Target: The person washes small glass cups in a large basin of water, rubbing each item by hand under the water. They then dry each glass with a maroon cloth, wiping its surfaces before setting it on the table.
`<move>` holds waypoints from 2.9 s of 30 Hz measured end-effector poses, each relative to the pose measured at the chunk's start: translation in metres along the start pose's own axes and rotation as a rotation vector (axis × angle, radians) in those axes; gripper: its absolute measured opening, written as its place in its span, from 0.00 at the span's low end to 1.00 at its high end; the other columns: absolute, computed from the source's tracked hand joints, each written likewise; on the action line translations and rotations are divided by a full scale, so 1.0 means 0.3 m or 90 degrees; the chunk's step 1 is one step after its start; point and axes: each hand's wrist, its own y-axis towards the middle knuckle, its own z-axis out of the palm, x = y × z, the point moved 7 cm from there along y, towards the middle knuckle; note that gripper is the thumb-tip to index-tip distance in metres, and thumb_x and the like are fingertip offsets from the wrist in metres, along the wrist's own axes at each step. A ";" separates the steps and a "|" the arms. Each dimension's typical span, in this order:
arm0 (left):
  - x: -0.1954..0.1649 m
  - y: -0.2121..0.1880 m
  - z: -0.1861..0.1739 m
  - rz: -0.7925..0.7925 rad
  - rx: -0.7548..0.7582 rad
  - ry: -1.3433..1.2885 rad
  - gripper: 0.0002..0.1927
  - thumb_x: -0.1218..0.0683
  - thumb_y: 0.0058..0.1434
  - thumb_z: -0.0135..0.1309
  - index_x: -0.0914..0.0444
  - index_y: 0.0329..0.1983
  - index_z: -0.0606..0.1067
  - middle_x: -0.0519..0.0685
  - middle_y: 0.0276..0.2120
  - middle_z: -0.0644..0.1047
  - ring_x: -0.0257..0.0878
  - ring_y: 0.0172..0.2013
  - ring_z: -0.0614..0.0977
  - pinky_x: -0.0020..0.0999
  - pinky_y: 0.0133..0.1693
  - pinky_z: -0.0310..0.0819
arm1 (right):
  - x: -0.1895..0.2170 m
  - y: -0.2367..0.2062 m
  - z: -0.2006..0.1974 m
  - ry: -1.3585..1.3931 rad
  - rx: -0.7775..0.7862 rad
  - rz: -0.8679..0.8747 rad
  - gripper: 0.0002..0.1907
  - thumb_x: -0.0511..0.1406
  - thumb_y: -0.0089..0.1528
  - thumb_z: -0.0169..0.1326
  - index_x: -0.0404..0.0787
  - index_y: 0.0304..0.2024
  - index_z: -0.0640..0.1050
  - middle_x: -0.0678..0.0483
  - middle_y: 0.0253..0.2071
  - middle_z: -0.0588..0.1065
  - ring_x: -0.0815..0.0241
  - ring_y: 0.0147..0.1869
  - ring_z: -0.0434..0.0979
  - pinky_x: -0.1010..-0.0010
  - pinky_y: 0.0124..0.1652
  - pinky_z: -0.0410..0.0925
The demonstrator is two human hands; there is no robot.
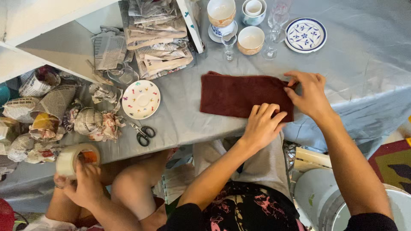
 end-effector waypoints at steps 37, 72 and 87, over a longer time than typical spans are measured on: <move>-0.898 -0.369 0.618 0.334 0.484 -0.467 0.13 0.69 0.44 0.51 0.63 0.32 0.75 0.56 0.45 0.77 0.55 0.48 0.78 0.43 0.47 0.74 | -0.174 -1.669 -0.452 -0.011 -0.065 0.627 0.06 0.26 0.56 0.59 0.35 0.32 0.73 0.44 0.32 0.73 0.46 0.37 0.73 0.60 0.40 0.69; -0.920 -0.546 0.928 0.470 0.438 -0.187 0.07 0.62 0.49 0.57 0.60 0.32 0.75 0.47 0.30 0.77 0.43 0.36 0.79 0.38 0.44 0.69 | -0.805 -1.941 0.528 -0.072 0.521 0.777 0.18 0.34 0.62 0.56 0.43 0.55 0.76 0.48 0.51 0.76 0.51 0.58 0.76 0.61 0.55 0.70; -0.922 -0.536 0.919 0.447 0.430 -0.224 0.06 0.63 0.50 0.56 0.61 0.31 0.76 0.47 0.30 0.77 0.42 0.36 0.79 0.38 0.44 0.70 | -0.851 -2.018 0.593 -0.041 0.446 0.748 0.13 0.31 0.63 0.54 0.41 0.51 0.76 0.49 0.47 0.75 0.54 0.55 0.76 0.66 0.54 0.68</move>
